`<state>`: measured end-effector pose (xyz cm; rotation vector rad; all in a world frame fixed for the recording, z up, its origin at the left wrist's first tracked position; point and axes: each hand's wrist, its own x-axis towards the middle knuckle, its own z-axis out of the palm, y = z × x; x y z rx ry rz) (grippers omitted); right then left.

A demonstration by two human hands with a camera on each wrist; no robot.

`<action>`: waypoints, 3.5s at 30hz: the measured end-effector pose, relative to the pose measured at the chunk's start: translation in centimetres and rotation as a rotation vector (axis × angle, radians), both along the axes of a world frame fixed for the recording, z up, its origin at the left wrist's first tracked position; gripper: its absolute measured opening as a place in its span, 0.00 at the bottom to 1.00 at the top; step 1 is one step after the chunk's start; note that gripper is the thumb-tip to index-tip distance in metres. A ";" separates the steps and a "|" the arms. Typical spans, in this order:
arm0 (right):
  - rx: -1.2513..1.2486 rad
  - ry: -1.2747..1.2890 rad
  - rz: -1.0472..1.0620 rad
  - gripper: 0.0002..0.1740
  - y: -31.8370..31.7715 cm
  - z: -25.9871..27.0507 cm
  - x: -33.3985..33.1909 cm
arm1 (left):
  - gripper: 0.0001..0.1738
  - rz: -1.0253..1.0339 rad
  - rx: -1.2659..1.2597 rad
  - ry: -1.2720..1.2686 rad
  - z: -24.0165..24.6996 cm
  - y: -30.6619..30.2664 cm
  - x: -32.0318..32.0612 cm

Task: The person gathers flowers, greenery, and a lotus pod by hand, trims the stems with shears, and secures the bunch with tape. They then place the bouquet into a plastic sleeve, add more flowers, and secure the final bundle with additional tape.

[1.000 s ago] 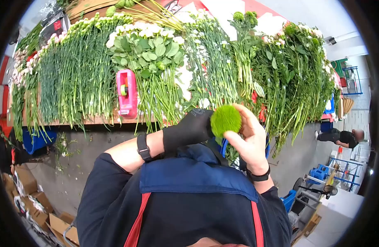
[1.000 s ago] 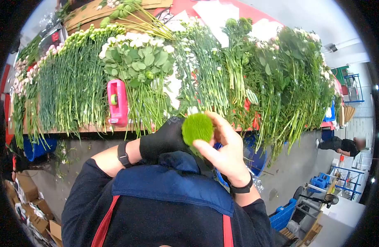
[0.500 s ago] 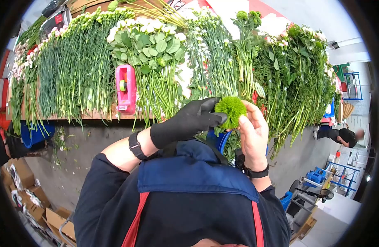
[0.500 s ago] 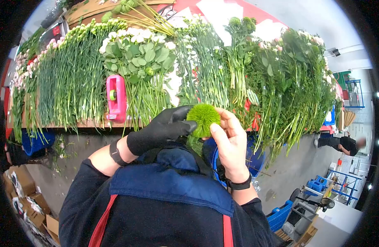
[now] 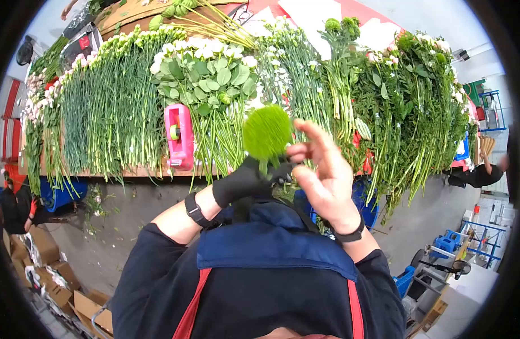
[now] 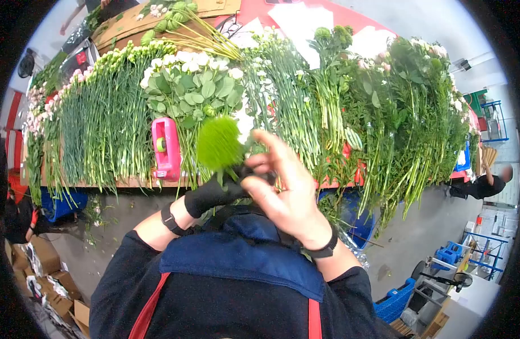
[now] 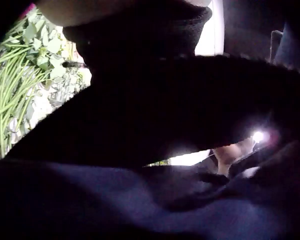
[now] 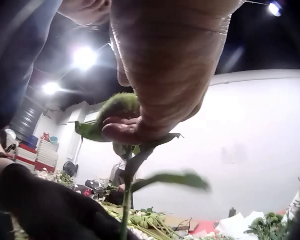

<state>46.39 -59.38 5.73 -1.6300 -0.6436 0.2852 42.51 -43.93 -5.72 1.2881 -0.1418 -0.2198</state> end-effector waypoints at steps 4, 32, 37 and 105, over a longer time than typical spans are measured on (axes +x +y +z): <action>-0.362 -0.213 -0.023 0.32 -4.0 -6.6 3.0 | 0.23 0.147 -0.225 0.219 3.8 3.3 0.3; -0.655 -0.095 -0.326 0.11 0.3 -23.0 17.4 | 0.24 0.485 -0.130 0.431 -0.3 4.1 -1.5; -0.304 0.019 -0.368 0.07 -5.4 -20.2 14.5 | 0.24 0.440 -0.324 0.423 -1.9 4.2 -0.5; -0.292 -0.393 -0.165 0.11 6.1 -16.2 -1.2 | 0.22 0.382 -0.719 0.212 -5.1 11.3 -8.0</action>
